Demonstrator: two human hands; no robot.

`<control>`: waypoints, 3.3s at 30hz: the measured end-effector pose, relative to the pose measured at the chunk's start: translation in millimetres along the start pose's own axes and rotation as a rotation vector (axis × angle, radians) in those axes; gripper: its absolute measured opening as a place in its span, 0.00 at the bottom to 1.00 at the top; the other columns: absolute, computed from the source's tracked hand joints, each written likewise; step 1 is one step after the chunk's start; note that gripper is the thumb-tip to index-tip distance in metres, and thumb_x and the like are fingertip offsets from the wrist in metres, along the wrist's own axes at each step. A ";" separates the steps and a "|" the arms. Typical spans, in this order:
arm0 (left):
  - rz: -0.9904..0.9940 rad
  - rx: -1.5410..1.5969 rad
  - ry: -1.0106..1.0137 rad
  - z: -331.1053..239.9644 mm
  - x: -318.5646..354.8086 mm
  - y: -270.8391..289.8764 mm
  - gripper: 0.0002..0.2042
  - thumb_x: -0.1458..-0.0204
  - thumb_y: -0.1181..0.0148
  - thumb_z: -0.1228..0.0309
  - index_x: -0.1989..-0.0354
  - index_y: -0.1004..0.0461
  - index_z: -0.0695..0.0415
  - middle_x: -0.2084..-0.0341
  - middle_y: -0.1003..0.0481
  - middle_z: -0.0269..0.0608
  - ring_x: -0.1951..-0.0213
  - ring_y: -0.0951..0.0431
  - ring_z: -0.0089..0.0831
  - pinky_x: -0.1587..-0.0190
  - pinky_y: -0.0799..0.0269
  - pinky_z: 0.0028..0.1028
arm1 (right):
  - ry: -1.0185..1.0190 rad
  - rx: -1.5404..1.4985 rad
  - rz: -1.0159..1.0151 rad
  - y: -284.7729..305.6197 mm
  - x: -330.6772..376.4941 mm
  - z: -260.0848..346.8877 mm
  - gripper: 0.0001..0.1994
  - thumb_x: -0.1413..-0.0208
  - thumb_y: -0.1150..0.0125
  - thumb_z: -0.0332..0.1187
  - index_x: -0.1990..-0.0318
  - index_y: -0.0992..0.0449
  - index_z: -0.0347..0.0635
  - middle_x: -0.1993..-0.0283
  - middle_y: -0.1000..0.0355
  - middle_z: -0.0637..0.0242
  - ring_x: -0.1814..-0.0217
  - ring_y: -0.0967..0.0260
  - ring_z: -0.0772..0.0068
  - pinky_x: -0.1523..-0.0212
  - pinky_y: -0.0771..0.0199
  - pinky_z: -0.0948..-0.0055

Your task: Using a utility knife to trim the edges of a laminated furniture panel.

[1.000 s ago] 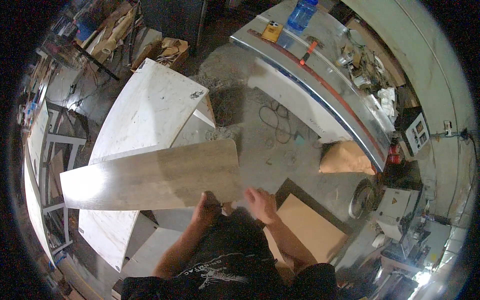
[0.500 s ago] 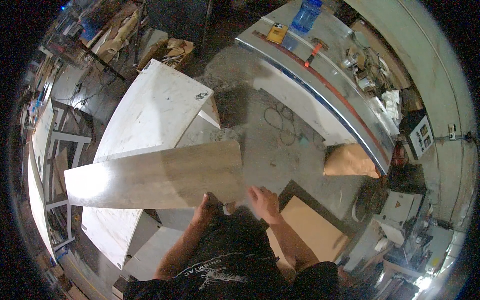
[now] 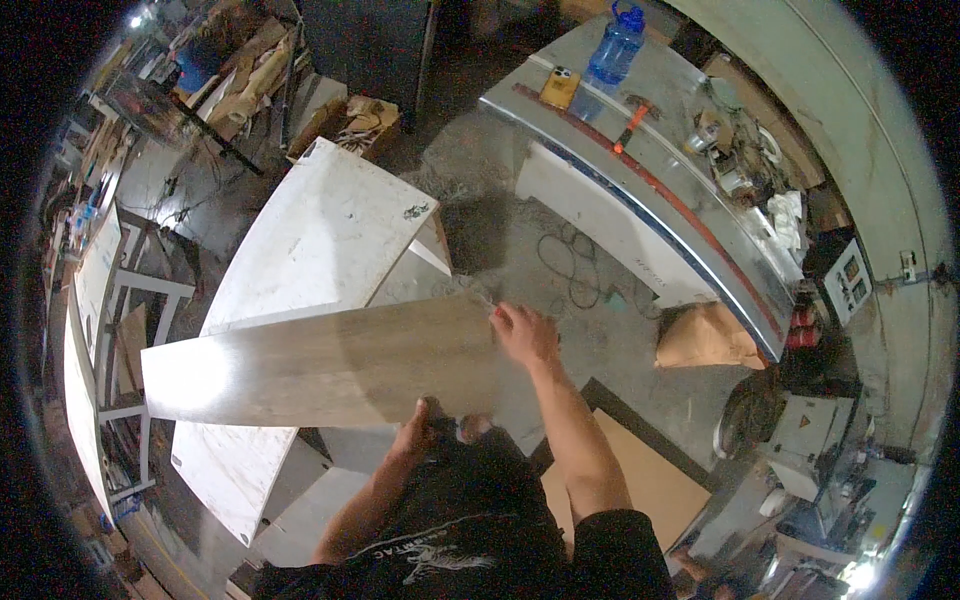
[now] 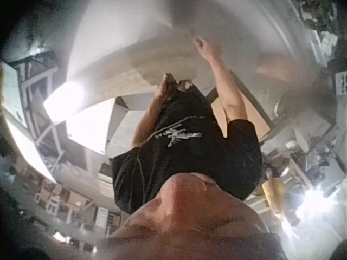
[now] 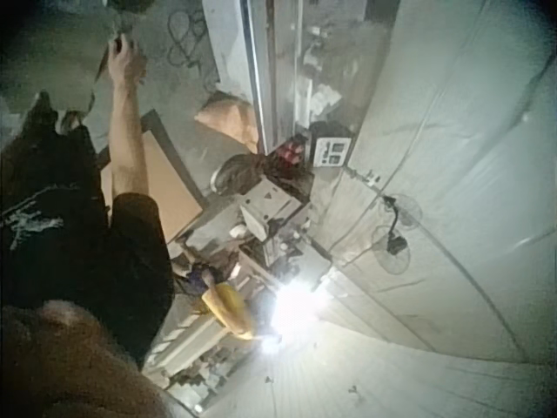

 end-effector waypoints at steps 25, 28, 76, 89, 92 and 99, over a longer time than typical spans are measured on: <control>-0.276 -0.188 -0.006 -14.2 62.8 93.7 0.25 0.41 0.42 0.42 0.61 0.28 0.56 0.76 0.22 0.37 0.80 0.23 0.28 0.77 0.26 0.29 | -0.227 -0.601 0.042 -65.9 16.4 -29.5 0.20 0.40 0.34 0.43 0.46 0.22 0.42 0.49 0.19 0.58 0.46 0.22 0.61 0.44 0.26 0.66; -0.320 -0.312 0.023 1.1 86.5 89.6 0.27 0.41 0.42 0.42 0.54 0.22 0.58 0.69 0.20 0.43 0.73 0.20 0.29 0.72 0.24 0.30 | -0.321 -0.591 0.065 -61.7 63.8 -59.9 0.20 0.39 0.34 0.42 0.45 0.22 0.40 0.48 0.20 0.58 0.45 0.23 0.63 0.43 0.27 0.65; -0.159 -1.026 -0.350 45.8 248.1 625.2 0.40 0.38 0.55 0.36 0.49 0.24 0.71 0.56 0.22 0.67 0.50 0.23 0.60 0.48 0.30 0.42 | -0.622 -0.980 -0.212 -388.3 749.2 405.3 0.18 0.41 0.32 0.43 0.57 0.22 0.33 0.65 0.20 0.55 0.67 0.20 0.61 0.64 0.22 0.62; 0.067 -1.590 -0.453 -55.7 275.8 736.1 0.41 0.34 0.65 0.38 0.54 0.22 0.71 0.53 0.26 0.76 0.42 0.29 0.68 0.38 0.34 0.51 | -0.443 -1.044 0.121 -462.6 754.2 561.1 0.23 0.35 0.43 0.57 0.44 0.20 0.53 0.58 0.19 0.55 0.55 0.21 0.58 0.52 0.24 0.62; 0.145 -1.612 -0.519 -62.6 278.9 764.0 0.40 0.34 0.64 0.38 0.54 0.23 0.70 0.54 0.25 0.76 0.43 0.29 0.69 0.40 0.33 0.53 | -0.533 -0.980 0.262 -528.4 759.9 562.1 0.17 0.33 0.42 0.44 0.48 0.21 0.42 0.55 0.20 0.67 0.53 0.26 0.75 0.50 0.26 0.69; 0.310 -1.768 -0.576 -98.9 236.3 836.9 0.22 0.35 0.52 0.62 0.41 0.30 0.67 0.75 0.26 0.59 0.71 0.23 0.54 0.70 0.27 0.51 | -0.315 -1.041 -0.108 -546.4 758.9 653.2 0.17 0.35 0.41 0.41 0.47 0.21 0.41 0.56 0.21 0.66 0.53 0.26 0.73 0.52 0.25 0.67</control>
Point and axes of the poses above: each hand's wrist, its own x-axis away from the middle knuckle, its own y-axis out of the back of the hand, z = x × y, the point moved 7 cm from there along -x, towards the middle knuckle
